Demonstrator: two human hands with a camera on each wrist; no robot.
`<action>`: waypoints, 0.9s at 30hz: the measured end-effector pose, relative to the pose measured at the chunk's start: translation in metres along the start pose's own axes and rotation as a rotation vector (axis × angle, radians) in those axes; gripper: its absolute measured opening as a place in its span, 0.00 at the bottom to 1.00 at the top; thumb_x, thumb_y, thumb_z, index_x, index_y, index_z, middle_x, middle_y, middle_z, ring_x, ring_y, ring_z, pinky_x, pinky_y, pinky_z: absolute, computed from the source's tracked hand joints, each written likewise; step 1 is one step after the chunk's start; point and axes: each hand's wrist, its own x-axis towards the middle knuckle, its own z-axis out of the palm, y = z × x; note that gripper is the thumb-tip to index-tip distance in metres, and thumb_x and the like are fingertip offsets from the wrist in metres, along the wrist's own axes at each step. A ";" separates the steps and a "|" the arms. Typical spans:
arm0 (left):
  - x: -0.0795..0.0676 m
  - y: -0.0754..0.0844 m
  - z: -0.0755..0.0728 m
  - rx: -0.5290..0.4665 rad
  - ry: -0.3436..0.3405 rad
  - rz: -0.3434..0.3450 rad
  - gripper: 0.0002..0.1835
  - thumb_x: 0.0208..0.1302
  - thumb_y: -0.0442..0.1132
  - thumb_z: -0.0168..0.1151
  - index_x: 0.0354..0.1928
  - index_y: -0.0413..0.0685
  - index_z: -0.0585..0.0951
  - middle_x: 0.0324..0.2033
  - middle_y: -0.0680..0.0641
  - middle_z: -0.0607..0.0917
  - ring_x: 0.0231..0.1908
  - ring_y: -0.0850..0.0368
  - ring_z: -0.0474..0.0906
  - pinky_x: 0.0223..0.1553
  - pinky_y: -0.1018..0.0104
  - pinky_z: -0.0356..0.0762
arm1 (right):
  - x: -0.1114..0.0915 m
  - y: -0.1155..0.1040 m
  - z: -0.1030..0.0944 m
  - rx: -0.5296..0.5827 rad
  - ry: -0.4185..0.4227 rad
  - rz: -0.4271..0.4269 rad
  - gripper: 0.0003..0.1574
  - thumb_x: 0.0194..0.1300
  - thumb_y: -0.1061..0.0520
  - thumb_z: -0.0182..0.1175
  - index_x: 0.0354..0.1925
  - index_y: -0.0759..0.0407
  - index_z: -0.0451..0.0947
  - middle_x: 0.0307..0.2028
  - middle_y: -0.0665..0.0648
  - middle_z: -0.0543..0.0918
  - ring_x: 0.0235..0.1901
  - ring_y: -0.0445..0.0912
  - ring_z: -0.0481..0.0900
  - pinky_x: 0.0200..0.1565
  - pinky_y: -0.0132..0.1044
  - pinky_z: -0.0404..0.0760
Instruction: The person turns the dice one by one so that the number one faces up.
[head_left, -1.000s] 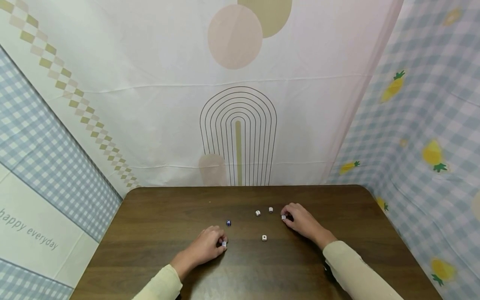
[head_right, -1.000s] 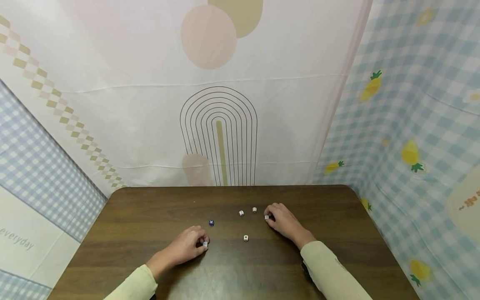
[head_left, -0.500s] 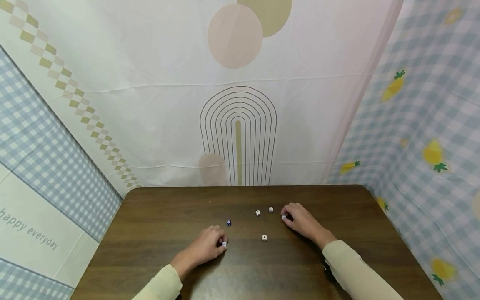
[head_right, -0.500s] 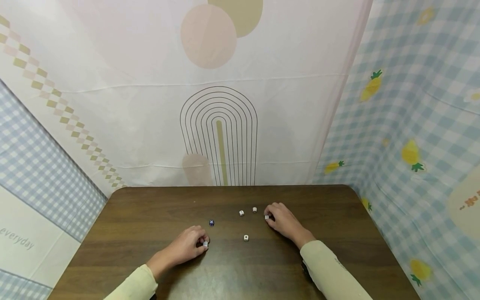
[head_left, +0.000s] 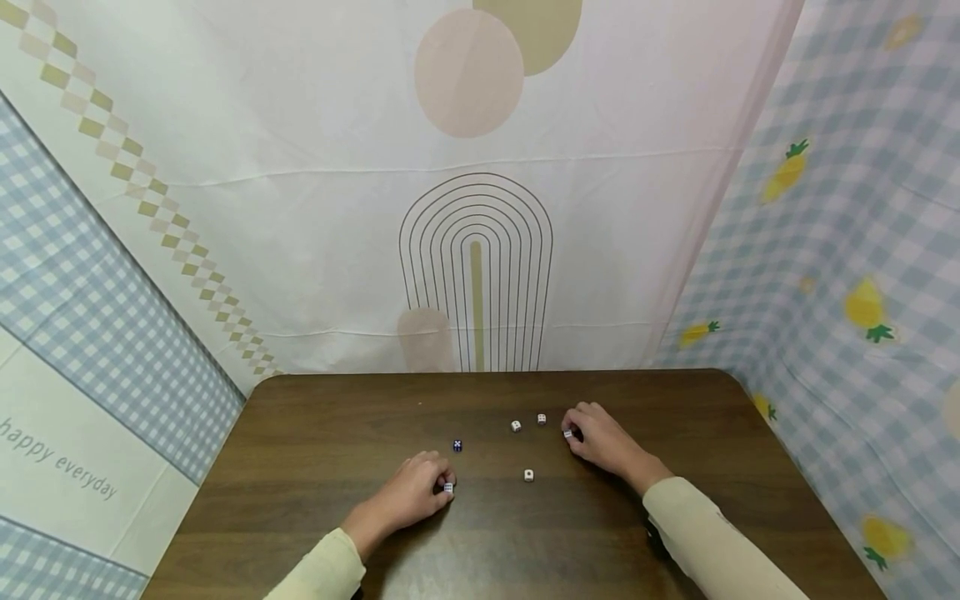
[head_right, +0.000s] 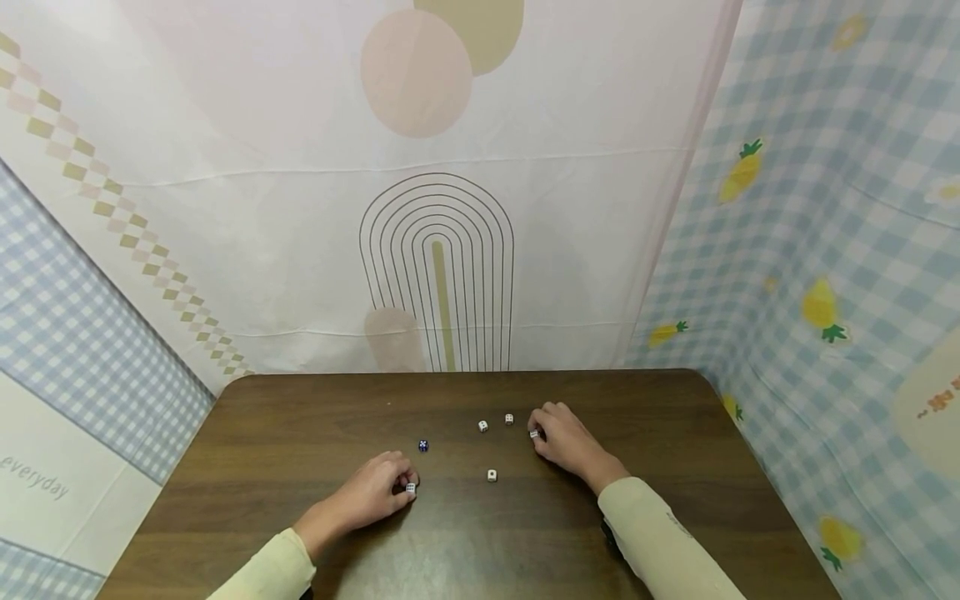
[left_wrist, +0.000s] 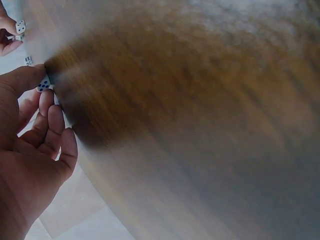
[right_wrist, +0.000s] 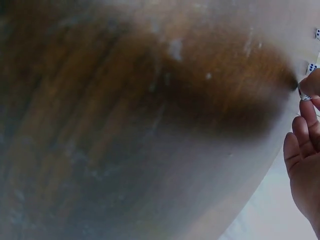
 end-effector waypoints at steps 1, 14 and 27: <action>0.000 0.000 0.000 0.001 0.001 0.001 0.09 0.57 0.38 0.73 0.30 0.56 0.79 0.28 0.59 0.73 0.33 0.65 0.67 0.38 0.65 0.67 | 0.000 -0.001 -0.001 -0.004 -0.006 0.002 0.07 0.61 0.60 0.69 0.37 0.49 0.81 0.38 0.47 0.78 0.41 0.44 0.72 0.46 0.42 0.77; -0.001 0.001 0.000 0.013 0.009 0.011 0.09 0.57 0.38 0.73 0.30 0.55 0.80 0.28 0.59 0.74 0.33 0.65 0.68 0.38 0.65 0.67 | 0.000 -0.004 0.000 -0.018 -0.031 0.020 0.08 0.63 0.60 0.69 0.42 0.49 0.86 0.42 0.50 0.79 0.44 0.48 0.73 0.48 0.46 0.77; 0.000 -0.001 0.002 0.014 0.007 0.007 0.09 0.57 0.38 0.73 0.31 0.56 0.80 0.28 0.60 0.74 0.33 0.65 0.69 0.38 0.64 0.69 | -0.002 -0.002 0.003 0.015 0.004 0.018 0.11 0.63 0.59 0.70 0.45 0.52 0.83 0.41 0.49 0.78 0.44 0.46 0.72 0.48 0.46 0.77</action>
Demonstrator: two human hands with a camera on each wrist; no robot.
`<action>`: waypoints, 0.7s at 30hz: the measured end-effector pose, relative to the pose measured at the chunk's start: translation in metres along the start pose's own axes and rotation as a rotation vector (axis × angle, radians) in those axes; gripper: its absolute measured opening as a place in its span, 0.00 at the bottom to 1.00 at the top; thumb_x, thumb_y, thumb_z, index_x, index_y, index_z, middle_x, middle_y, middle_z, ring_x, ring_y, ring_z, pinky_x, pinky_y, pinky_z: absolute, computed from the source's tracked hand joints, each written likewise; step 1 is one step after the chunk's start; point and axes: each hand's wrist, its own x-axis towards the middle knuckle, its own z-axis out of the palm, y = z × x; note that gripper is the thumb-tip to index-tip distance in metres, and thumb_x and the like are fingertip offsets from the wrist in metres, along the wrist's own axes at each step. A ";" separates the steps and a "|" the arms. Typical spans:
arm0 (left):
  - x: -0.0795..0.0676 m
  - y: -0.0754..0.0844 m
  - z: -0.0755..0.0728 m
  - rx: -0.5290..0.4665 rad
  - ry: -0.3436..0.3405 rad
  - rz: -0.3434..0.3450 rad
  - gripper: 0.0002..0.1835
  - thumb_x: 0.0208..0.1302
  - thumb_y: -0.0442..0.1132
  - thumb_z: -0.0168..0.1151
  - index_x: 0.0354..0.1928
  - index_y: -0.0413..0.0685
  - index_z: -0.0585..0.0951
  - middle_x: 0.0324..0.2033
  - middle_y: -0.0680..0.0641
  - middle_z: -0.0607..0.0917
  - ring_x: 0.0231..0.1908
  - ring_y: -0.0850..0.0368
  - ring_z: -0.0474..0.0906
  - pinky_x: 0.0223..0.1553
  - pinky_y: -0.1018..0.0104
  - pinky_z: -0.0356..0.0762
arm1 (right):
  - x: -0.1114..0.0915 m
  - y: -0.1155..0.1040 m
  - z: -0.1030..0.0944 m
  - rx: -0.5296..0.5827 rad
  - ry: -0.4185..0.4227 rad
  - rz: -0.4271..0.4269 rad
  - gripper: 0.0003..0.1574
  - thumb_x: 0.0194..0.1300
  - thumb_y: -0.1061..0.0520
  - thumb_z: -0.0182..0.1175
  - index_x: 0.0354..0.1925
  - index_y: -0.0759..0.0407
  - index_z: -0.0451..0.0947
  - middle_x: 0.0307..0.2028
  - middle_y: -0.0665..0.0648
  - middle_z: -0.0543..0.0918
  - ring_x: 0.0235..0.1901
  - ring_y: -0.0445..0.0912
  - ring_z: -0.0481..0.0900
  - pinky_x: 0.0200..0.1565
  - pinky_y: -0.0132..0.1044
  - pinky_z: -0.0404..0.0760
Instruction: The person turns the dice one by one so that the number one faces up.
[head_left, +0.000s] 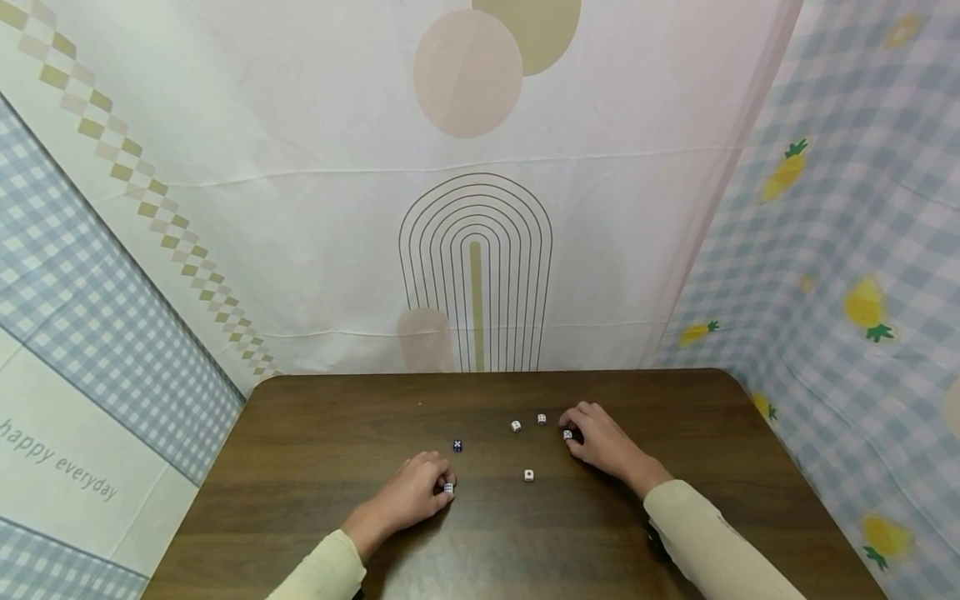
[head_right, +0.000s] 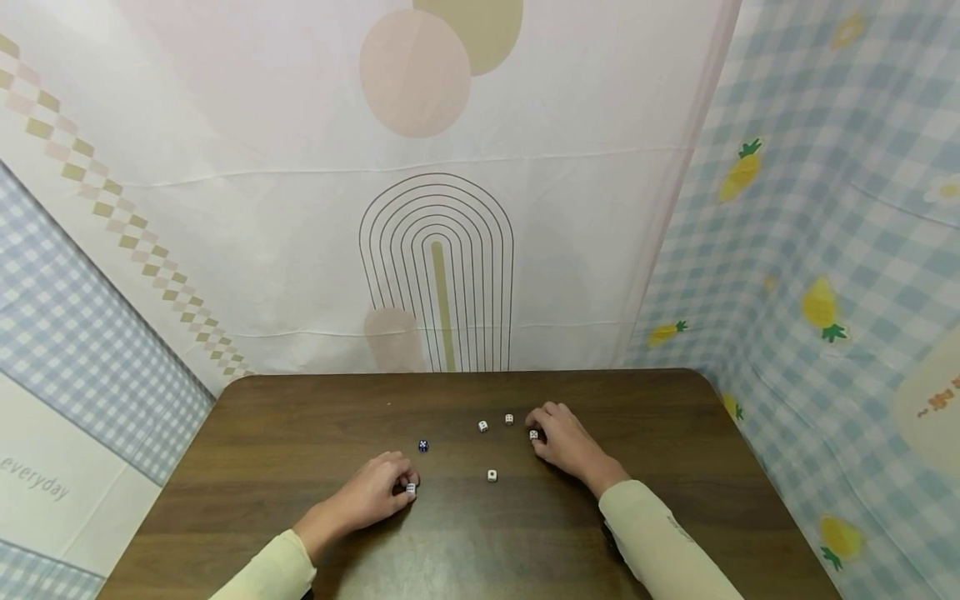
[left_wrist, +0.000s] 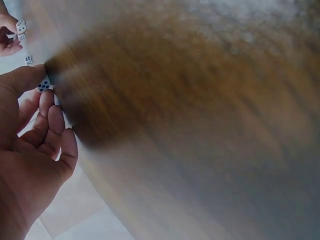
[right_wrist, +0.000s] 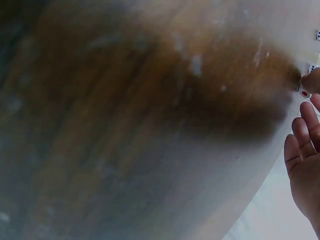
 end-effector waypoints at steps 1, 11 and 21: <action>0.000 0.000 0.000 -0.001 -0.001 -0.001 0.09 0.57 0.38 0.73 0.31 0.56 0.80 0.28 0.60 0.74 0.33 0.65 0.68 0.39 0.64 0.68 | 0.000 0.001 0.000 0.008 0.003 0.005 0.12 0.63 0.58 0.70 0.45 0.53 0.82 0.40 0.49 0.78 0.44 0.46 0.72 0.48 0.46 0.77; 0.000 0.000 0.000 -0.002 0.009 0.005 0.09 0.56 0.38 0.74 0.30 0.56 0.80 0.28 0.60 0.74 0.33 0.66 0.69 0.38 0.65 0.69 | -0.002 0.008 0.001 0.056 -0.006 0.038 0.13 0.62 0.57 0.73 0.43 0.51 0.80 0.40 0.47 0.80 0.43 0.44 0.74 0.47 0.45 0.77; 0.000 0.000 0.000 0.002 0.007 0.001 0.08 0.56 0.38 0.73 0.31 0.56 0.80 0.28 0.60 0.75 0.34 0.66 0.69 0.38 0.66 0.69 | -0.001 0.006 0.002 0.083 -0.005 0.052 0.12 0.62 0.57 0.73 0.41 0.51 0.80 0.39 0.46 0.79 0.42 0.44 0.73 0.46 0.44 0.76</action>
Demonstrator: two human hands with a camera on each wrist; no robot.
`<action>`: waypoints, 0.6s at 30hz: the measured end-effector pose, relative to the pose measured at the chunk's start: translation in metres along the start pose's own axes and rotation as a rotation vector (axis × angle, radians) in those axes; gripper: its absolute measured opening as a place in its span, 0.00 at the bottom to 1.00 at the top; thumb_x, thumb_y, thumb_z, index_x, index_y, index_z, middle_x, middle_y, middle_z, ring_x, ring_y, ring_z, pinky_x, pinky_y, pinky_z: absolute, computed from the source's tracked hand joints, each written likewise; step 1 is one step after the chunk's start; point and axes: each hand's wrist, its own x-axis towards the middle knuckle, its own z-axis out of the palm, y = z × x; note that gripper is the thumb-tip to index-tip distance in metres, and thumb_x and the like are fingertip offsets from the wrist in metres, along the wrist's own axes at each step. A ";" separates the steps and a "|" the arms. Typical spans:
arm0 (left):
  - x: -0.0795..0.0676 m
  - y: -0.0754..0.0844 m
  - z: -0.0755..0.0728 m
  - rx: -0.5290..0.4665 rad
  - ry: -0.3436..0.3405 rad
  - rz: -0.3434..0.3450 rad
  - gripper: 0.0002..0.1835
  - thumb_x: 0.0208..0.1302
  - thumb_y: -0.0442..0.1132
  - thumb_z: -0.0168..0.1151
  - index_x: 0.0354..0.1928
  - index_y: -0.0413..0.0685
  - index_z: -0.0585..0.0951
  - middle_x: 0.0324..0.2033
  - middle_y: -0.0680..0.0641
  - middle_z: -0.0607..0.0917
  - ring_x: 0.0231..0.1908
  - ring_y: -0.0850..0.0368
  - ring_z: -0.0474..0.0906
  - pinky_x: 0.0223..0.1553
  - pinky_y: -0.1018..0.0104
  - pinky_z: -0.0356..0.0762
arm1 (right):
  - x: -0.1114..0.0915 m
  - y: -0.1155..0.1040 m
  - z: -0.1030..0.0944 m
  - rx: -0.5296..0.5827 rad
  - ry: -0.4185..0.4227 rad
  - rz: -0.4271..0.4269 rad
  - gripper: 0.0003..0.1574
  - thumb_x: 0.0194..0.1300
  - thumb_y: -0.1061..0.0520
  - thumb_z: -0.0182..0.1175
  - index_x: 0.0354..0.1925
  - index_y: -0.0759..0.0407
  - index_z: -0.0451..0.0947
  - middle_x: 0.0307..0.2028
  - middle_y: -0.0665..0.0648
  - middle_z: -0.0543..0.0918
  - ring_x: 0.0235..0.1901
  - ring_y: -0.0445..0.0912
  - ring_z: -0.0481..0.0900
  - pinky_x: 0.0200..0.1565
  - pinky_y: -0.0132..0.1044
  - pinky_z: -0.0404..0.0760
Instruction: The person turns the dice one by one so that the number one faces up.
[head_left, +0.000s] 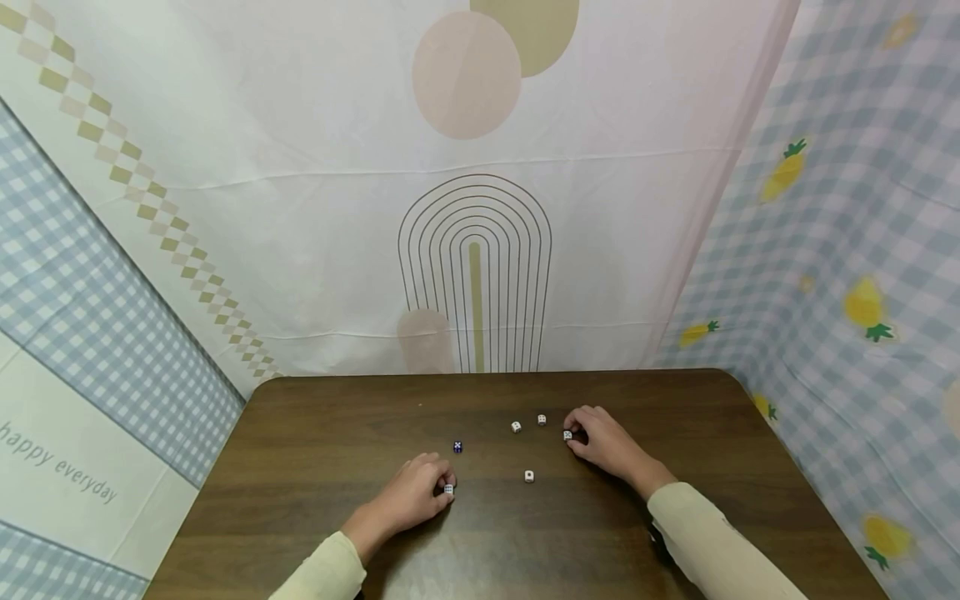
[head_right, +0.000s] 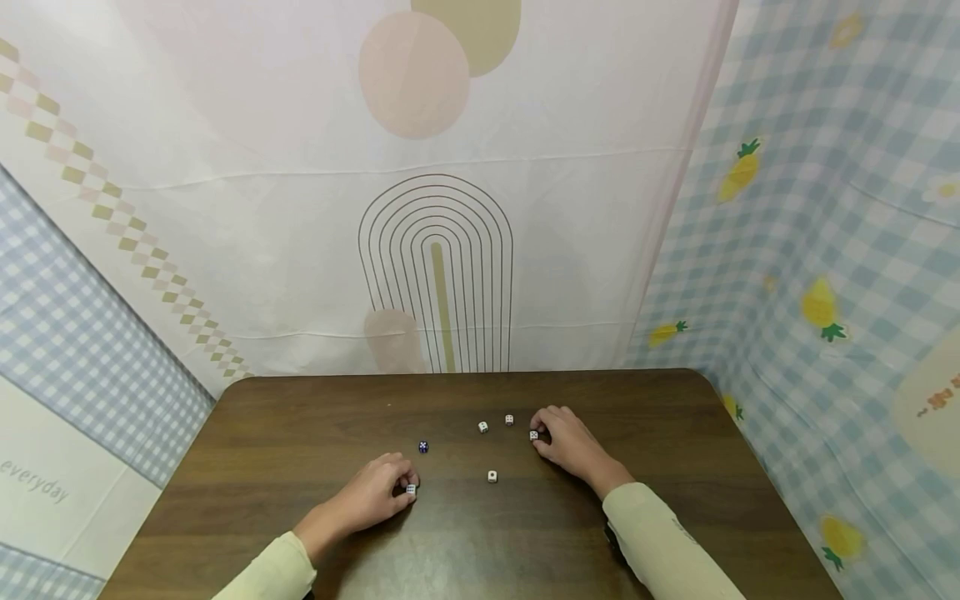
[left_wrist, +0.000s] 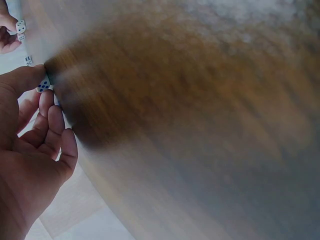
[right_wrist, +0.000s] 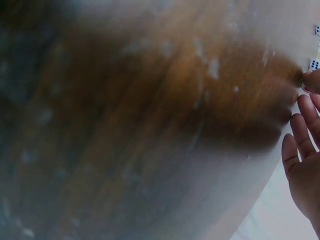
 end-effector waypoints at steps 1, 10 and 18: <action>0.000 0.000 0.000 0.000 0.001 -0.001 0.08 0.56 0.39 0.73 0.31 0.56 0.80 0.28 0.60 0.75 0.34 0.66 0.69 0.38 0.66 0.69 | 0.000 0.000 0.000 0.002 0.003 -0.002 0.12 0.62 0.57 0.73 0.41 0.51 0.80 0.39 0.46 0.79 0.42 0.44 0.72 0.46 0.44 0.76; -0.001 0.000 0.000 0.000 0.010 -0.004 0.08 0.56 0.39 0.73 0.30 0.56 0.81 0.28 0.59 0.75 0.34 0.66 0.69 0.38 0.66 0.69 | 0.000 0.002 0.001 -0.001 0.017 -0.020 0.11 0.62 0.57 0.72 0.40 0.49 0.80 0.38 0.45 0.79 0.41 0.42 0.72 0.44 0.42 0.76; 0.000 0.001 0.000 0.000 0.007 -0.009 0.08 0.57 0.39 0.73 0.30 0.56 0.80 0.28 0.59 0.75 0.34 0.66 0.69 0.38 0.66 0.68 | 0.000 0.003 0.002 0.007 0.039 -0.039 0.10 0.62 0.60 0.72 0.38 0.49 0.80 0.37 0.45 0.79 0.40 0.42 0.72 0.44 0.41 0.76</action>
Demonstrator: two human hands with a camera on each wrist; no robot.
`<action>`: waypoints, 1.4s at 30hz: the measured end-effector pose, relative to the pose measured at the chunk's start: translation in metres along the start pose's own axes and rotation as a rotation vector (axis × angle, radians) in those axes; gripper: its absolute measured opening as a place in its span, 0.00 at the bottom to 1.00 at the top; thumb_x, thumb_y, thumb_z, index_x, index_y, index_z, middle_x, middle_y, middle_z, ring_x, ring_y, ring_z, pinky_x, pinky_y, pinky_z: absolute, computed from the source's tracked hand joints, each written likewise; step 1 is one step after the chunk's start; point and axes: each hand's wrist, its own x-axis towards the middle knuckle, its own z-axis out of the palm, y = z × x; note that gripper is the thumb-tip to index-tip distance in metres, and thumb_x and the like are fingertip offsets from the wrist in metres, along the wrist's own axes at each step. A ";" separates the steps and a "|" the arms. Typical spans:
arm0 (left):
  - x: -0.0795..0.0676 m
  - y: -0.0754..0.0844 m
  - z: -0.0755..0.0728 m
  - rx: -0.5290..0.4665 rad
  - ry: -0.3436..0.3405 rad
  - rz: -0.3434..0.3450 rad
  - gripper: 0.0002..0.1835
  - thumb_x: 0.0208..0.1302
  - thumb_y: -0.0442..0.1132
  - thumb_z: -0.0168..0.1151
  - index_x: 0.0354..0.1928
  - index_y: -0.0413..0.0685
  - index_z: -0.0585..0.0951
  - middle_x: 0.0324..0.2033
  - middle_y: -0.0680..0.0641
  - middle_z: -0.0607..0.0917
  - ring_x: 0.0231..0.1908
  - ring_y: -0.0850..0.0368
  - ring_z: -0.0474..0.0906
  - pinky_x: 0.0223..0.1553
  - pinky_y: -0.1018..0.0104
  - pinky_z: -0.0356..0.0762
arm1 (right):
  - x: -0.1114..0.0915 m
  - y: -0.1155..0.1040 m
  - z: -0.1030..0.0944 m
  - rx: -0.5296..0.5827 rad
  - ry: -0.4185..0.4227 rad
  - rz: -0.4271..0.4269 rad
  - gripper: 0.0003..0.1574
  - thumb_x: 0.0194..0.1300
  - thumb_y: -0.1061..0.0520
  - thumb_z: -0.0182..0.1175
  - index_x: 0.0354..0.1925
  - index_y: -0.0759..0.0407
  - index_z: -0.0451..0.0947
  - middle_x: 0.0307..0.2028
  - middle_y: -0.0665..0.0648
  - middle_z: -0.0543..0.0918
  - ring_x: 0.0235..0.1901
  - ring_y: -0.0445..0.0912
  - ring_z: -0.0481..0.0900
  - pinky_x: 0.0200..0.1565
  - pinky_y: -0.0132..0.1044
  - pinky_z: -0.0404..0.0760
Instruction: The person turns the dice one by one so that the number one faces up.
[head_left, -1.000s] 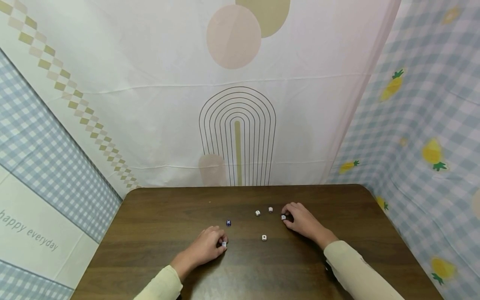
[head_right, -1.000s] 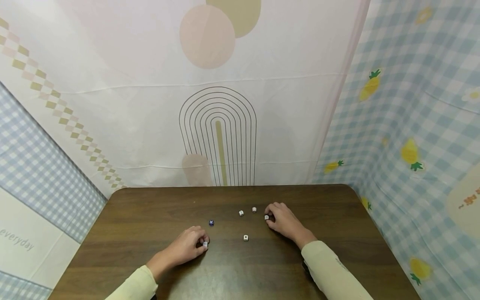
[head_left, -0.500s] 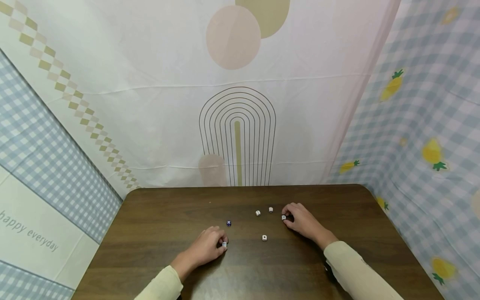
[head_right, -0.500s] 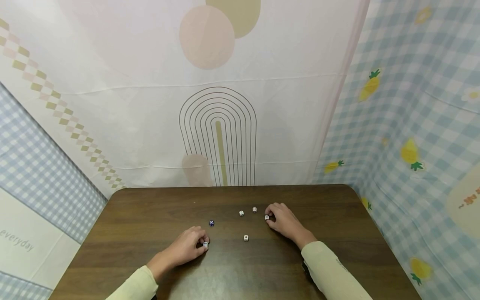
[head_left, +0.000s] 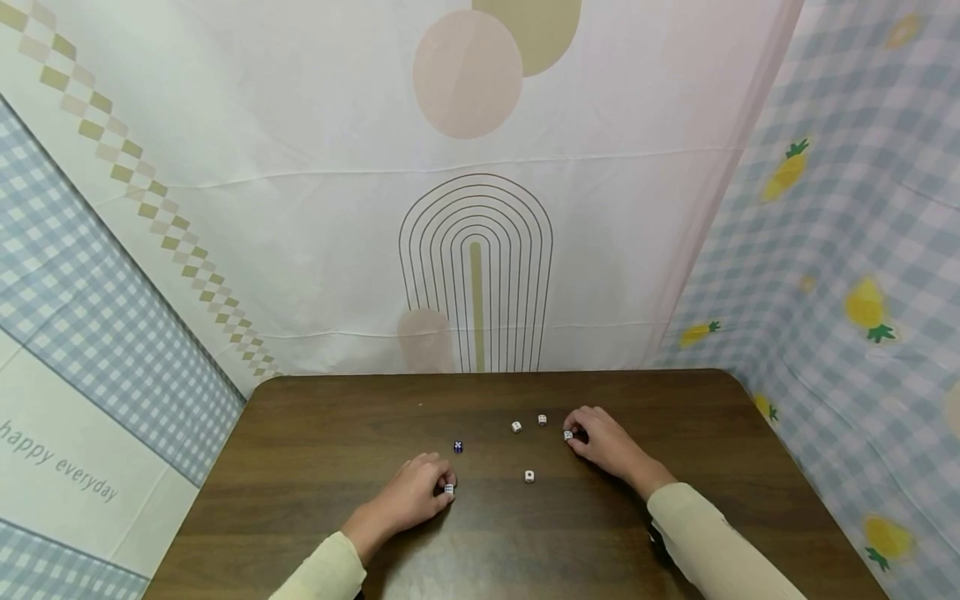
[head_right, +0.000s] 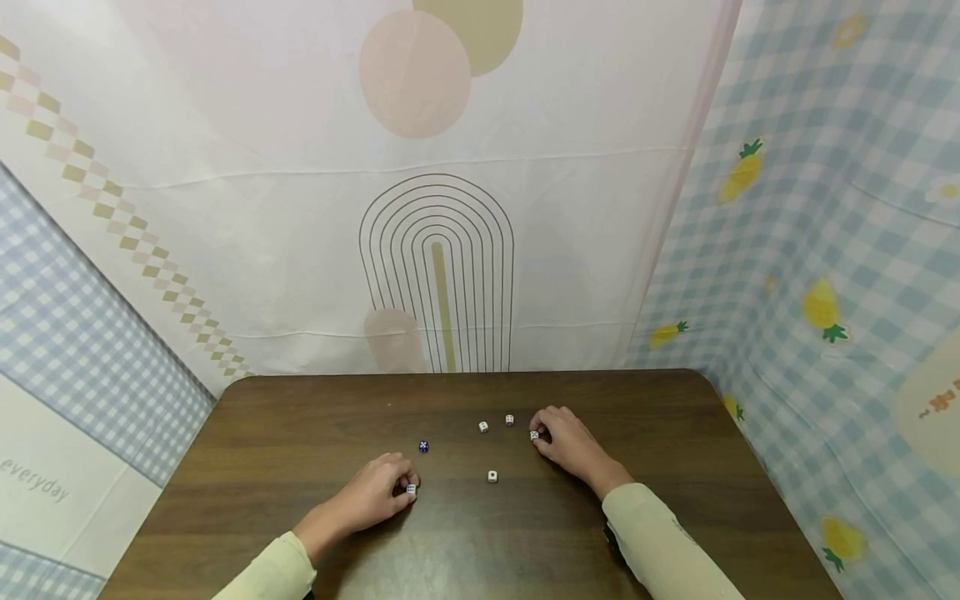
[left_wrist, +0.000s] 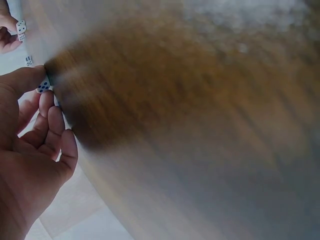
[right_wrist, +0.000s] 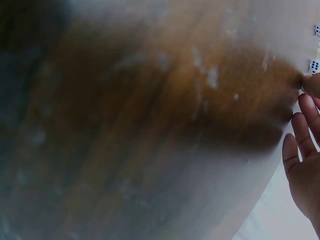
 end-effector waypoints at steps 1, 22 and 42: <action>0.000 0.000 0.000 0.001 0.000 -0.001 0.08 0.57 0.38 0.73 0.30 0.56 0.80 0.28 0.59 0.75 0.34 0.66 0.69 0.38 0.66 0.68 | 0.000 0.000 0.000 0.000 0.003 -0.003 0.10 0.62 0.61 0.72 0.37 0.49 0.80 0.37 0.45 0.80 0.40 0.42 0.72 0.43 0.41 0.76; 0.000 0.001 0.000 -0.001 -0.020 -0.006 0.08 0.58 0.38 0.73 0.31 0.55 0.80 0.29 0.59 0.75 0.34 0.65 0.69 0.39 0.64 0.68 | 0.000 0.000 0.000 -0.020 0.010 -0.057 0.09 0.61 0.61 0.72 0.36 0.48 0.82 0.37 0.44 0.81 0.38 0.41 0.75 0.43 0.42 0.78; -0.001 0.000 0.000 -0.013 -0.020 -0.003 0.08 0.58 0.38 0.72 0.31 0.56 0.80 0.29 0.60 0.75 0.34 0.66 0.69 0.39 0.64 0.69 | 0.000 -0.004 0.002 -0.025 -0.012 -0.022 0.08 0.63 0.62 0.68 0.41 0.53 0.88 0.40 0.49 0.81 0.41 0.44 0.77 0.46 0.44 0.80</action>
